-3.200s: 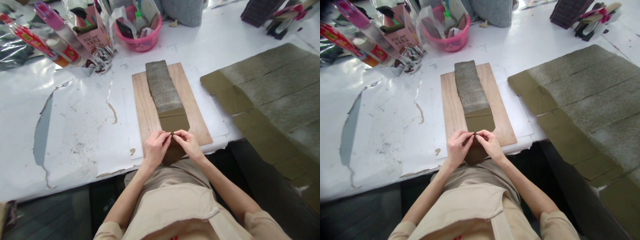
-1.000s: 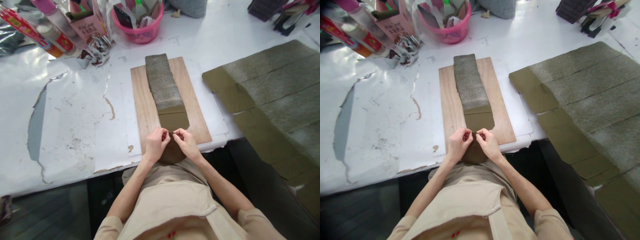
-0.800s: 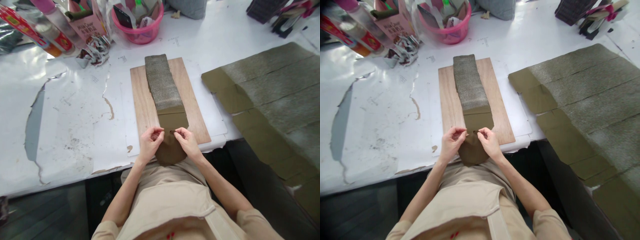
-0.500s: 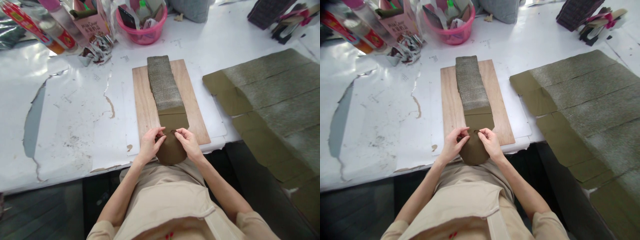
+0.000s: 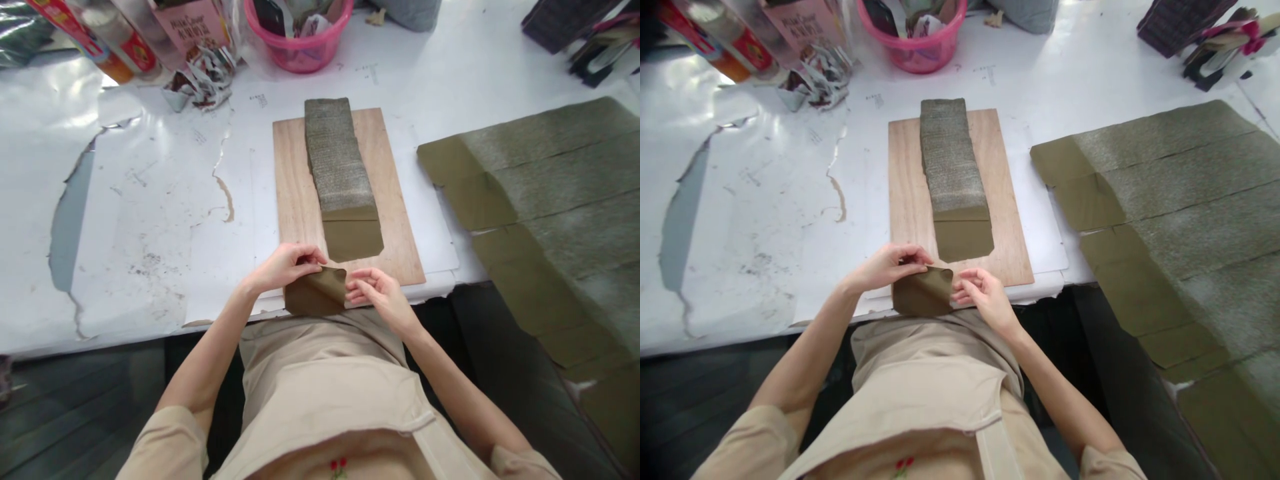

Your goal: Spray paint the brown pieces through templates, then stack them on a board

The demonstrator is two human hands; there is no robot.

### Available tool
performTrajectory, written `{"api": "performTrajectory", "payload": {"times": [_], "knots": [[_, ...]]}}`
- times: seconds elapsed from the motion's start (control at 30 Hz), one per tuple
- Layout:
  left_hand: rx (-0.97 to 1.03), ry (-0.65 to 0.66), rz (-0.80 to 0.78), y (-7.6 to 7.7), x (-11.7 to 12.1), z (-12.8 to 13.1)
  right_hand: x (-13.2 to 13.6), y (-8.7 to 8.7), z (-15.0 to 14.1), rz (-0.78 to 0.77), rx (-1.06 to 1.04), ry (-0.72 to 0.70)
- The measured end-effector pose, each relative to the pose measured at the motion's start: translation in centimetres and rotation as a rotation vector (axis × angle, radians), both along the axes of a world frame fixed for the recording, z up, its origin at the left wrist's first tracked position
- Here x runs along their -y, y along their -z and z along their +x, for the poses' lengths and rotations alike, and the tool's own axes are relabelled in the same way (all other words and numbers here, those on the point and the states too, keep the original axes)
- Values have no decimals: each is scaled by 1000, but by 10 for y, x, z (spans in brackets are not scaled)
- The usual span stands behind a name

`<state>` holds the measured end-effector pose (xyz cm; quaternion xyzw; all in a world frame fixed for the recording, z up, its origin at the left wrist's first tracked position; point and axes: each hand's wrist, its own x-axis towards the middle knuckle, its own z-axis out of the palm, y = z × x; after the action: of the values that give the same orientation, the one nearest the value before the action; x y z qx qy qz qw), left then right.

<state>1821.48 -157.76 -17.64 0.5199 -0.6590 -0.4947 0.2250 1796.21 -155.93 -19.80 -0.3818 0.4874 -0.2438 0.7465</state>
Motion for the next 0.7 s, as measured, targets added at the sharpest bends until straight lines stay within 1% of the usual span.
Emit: {"api": "performTrajectory", "payload": {"times": [0.03, 0.1, 0.17, 0.2, 0.27, 0.37, 0.43, 0.53, 0.63, 0.7], "knots": [[16, 49, -9, 2, 1, -1, 0, 1, -3, -116, -90, -37], [100, 123, -61, 5, 3, -4, 0, 2, -7, -412, -319, -105], [236, 168, -158, 8, 3, -8, 2, 2, -8, -723, -560, -156], [300, 184, -219, 9, 2, -10, 3, 3, -8, -851, -651, -179], [391, 200, -339, 10, 0, -13, 6, 5, -4, -1023, -754, -223], [458, 201, -497, 12, -7, -17, 10, 9, 3, -1140, -789, -269], [469, 205, -550, 14, -13, -19, 13, 12, 5, -1172, -783, -295], [412, 201, -523, 19, -24, -24, 18, 16, 5, -1199, -749, -340], [349, 140, -489, 25, -33, -27, 23, 20, 3, -1227, -712, -381], [349, 112, -484, 28, -36, -28, 26, 22, 1, -1246, -684, -398]]}}
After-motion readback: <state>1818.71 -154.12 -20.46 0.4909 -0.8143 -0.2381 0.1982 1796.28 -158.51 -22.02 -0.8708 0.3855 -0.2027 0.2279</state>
